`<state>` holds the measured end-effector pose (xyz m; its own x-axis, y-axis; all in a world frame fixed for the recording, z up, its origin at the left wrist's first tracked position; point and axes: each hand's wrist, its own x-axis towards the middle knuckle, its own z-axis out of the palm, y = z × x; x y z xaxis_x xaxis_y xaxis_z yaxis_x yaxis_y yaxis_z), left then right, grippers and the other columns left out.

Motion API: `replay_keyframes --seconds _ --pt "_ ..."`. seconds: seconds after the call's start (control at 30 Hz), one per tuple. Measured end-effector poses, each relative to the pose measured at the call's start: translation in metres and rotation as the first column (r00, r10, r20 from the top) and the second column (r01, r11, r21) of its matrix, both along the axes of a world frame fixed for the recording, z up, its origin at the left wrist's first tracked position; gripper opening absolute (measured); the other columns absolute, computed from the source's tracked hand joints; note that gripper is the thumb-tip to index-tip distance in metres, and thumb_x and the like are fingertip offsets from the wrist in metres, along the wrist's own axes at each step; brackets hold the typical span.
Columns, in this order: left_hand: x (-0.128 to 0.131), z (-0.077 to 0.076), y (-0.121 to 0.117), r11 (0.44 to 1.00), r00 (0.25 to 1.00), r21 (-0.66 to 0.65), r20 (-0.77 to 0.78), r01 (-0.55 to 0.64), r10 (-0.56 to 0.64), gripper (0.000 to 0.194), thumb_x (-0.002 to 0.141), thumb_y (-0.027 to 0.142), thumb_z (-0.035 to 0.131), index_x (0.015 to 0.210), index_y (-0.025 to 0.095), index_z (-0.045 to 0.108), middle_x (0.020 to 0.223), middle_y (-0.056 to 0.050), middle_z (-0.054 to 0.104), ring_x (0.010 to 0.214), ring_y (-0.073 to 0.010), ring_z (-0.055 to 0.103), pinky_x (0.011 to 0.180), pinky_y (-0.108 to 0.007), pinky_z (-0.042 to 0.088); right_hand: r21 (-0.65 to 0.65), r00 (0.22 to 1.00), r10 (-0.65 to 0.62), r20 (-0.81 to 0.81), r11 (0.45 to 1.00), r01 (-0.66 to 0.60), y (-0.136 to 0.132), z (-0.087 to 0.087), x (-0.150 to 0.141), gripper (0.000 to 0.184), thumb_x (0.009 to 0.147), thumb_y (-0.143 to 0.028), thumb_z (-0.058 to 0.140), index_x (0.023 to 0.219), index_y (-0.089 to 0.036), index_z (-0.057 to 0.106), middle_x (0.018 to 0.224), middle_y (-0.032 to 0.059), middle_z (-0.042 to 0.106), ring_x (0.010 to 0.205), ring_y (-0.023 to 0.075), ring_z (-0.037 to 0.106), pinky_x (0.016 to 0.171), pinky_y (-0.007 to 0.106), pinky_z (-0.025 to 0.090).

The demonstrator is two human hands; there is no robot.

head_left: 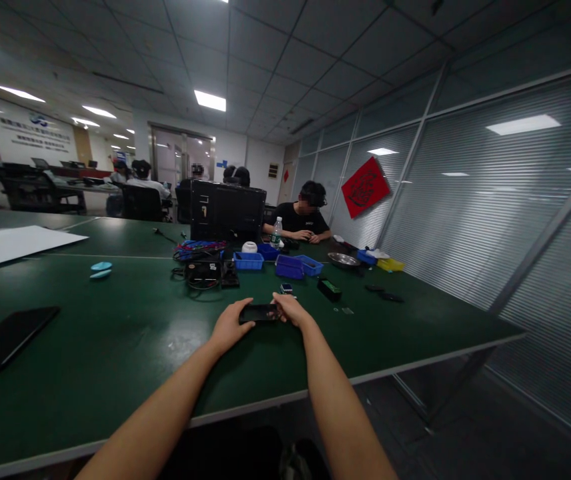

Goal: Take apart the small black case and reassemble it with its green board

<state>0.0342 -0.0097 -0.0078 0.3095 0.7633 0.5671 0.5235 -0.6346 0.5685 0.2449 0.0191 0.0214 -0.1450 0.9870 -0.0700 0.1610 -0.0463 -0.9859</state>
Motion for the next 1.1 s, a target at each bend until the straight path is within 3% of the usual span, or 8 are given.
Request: replay_keyframes --seconds 0.07,0.17,0.23,0.3,0.53,0.73,0.93,1.1 --pt "0.0 0.0 0.001 0.999 1.0 -0.051 0.025 -0.007 0.008 0.062 0.066 0.023 0.062 0.124 0.024 0.042 0.116 -0.003 0.054 0.104 -0.0175 0.052 0.092 -0.032 0.039 0.147 0.977 -0.211 -0.039 0.966 0.214 0.004 0.002 0.007 0.03 0.08 -0.041 0.043 0.068 -0.014 0.05 0.052 0.0019 0.058 0.035 0.0073 0.046 0.031 0.014 0.024" --pt "0.0 0.003 -0.001 0.989 0.997 -0.138 0.035 -0.057 0.063 0.063 0.067 0.027 0.061 0.126 0.023 0.04 0.118 -0.004 0.052 0.102 -0.0175 0.053 0.091 -0.03 0.04 0.296 0.821 -0.569 -0.045 0.778 0.555 0.007 0.005 0.02 0.031 0.081 -0.041 0.036 0.066 -0.016 0.049 0.057 0.0029 0.059 0.041 0.0093 0.048 0.039 0.018 0.032" --pt "0.0 0.004 -0.001 0.976 0.995 -0.195 0.017 -0.095 0.101 0.064 0.067 0.029 0.061 0.127 0.022 0.04 0.119 -0.005 0.052 0.103 -0.0187 0.053 0.091 -0.031 0.04 0.367 0.667 -0.739 0.089 0.647 0.668 0.006 0.005 0.028 0.033 0.082 -0.041 0.032 0.067 -0.018 0.051 0.063 0.0053 0.062 0.053 0.0139 0.055 0.048 0.022 0.039" --pt "0.0 0.005 -0.001 0.967 0.993 -0.227 -0.006 -0.117 0.119 0.064 0.067 0.03 0.061 0.127 0.022 0.04 0.118 -0.006 0.054 0.105 -0.0197 0.052 0.093 -0.031 0.038 0.408 0.535 -0.797 0.281 0.604 0.685 0.004 0.004 0.032 0.036 0.081 -0.044 0.032 0.072 -0.018 0.055 0.074 0.0082 0.064 0.067 0.0184 0.059 0.057 0.026 0.042" --pt "-0.001 0.002 0.002 0.964 0.988 -0.225 -0.099 -0.14 0.121 0.057 0.069 0.029 0.059 0.124 0.019 0.046 0.118 -0.007 0.056 0.105 -0.0203 0.053 0.092 -0.029 0.038 0.345 0.404 -0.551 0.73 0.808 0.478 -0.002 0.0 0.019 0.051 0.077 -0.052 0.04 0.096 -0.01 0.062 0.105 0.0221 0.054 0.099 0.0317 0.052 0.075 0.039 0.04" --pt "0.0 0.004 0.0 0.962 0.988 -0.235 -0.095 -0.138 0.118 0.056 0.07 0.029 0.058 0.124 0.019 0.046 0.119 -0.007 0.055 0.107 -0.0202 0.052 0.094 -0.03 0.037 0.443 0.364 -0.576 0.732 0.809 0.387 0.0 -0.004 0.01 0.04 0.074 -0.043 0.05 0.101 -0.014 0.057 0.102 0.0154 0.053 0.098 0.0261 0.05 0.077 0.033 0.039" --pt "0.0 0.005 0.0 0.955 0.99 -0.263 -0.082 -0.136 0.118 0.057 0.07 0.028 0.058 0.124 0.02 0.046 0.12 -0.006 0.054 0.108 -0.0206 0.051 0.094 -0.03 0.037 0.463 0.436 -0.572 0.695 0.82 0.337 0.001 -0.007 0.009 0.048 0.072 -0.052 0.051 0.104 -0.017 0.055 0.104 0.0123 0.054 0.098 0.0239 0.049 0.081 0.031 0.037" --pt "0.0 0.005 -0.001 0.952 0.991 -0.279 -0.064 -0.129 0.115 0.056 0.069 0.027 0.058 0.124 0.021 0.046 0.119 -0.006 0.055 0.107 -0.0205 0.052 0.093 -0.03 0.037 0.39 0.478 -0.481 0.735 0.876 0.283 0.002 -0.005 0.009 0.048 0.074 -0.055 0.048 0.099 -0.016 0.061 0.099 0.013 0.058 0.096 0.0253 0.052 0.076 0.03 0.038"
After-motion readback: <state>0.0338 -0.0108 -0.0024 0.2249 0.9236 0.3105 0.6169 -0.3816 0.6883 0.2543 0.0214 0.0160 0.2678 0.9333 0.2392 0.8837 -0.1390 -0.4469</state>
